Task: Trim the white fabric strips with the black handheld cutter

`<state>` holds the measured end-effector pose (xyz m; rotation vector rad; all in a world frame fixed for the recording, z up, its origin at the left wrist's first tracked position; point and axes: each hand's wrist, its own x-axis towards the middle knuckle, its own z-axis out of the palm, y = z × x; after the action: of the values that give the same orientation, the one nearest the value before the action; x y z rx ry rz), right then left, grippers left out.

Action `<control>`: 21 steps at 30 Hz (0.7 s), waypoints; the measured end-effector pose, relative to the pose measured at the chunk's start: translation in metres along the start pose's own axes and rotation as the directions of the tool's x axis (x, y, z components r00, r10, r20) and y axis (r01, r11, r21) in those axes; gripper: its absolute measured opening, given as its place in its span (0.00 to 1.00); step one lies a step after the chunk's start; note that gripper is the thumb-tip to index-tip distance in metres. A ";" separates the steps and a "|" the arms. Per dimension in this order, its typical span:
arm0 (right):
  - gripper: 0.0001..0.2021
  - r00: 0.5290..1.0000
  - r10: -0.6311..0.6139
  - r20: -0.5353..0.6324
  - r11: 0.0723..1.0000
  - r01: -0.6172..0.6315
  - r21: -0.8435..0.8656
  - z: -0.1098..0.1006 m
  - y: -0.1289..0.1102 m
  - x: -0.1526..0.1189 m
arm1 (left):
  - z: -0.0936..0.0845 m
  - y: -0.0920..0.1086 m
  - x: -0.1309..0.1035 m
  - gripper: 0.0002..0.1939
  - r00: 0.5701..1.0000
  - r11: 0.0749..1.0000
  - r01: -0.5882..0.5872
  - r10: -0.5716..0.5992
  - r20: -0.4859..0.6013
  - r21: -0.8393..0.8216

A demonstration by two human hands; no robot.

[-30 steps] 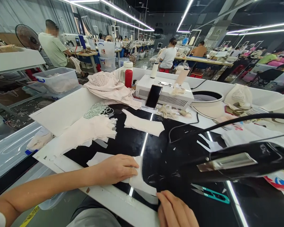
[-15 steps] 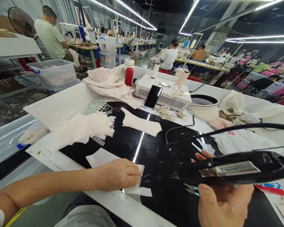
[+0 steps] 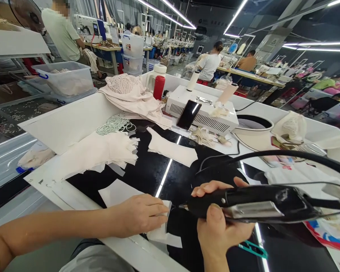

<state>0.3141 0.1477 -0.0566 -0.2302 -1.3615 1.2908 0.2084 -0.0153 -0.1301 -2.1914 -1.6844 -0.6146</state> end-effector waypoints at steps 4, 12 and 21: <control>0.26 1.000 0.017 0.027 0.999 -0.018 0.043 0.006 0.011 0.001 | 0.001 0.000 -0.001 0.07 1.000 0.999 0.018 -0.019 -0.025 -0.028; 0.26 0.997 0.081 0.007 0.994 -0.081 0.074 0.018 0.011 0.000 | 0.000 0.000 0.001 0.07 0.998 0.998 0.040 -0.042 -0.046 -0.055; 0.27 0.991 0.131 0.041 0.984 -0.135 0.115 0.019 0.009 -0.001 | 0.000 0.001 0.001 0.06 0.996 0.995 0.062 -0.067 -0.061 -0.074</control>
<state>0.2952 0.1400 -0.0583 -0.2216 -1.3107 1.4874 0.2091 -0.0148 -0.1293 -2.1493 -1.7315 -0.7647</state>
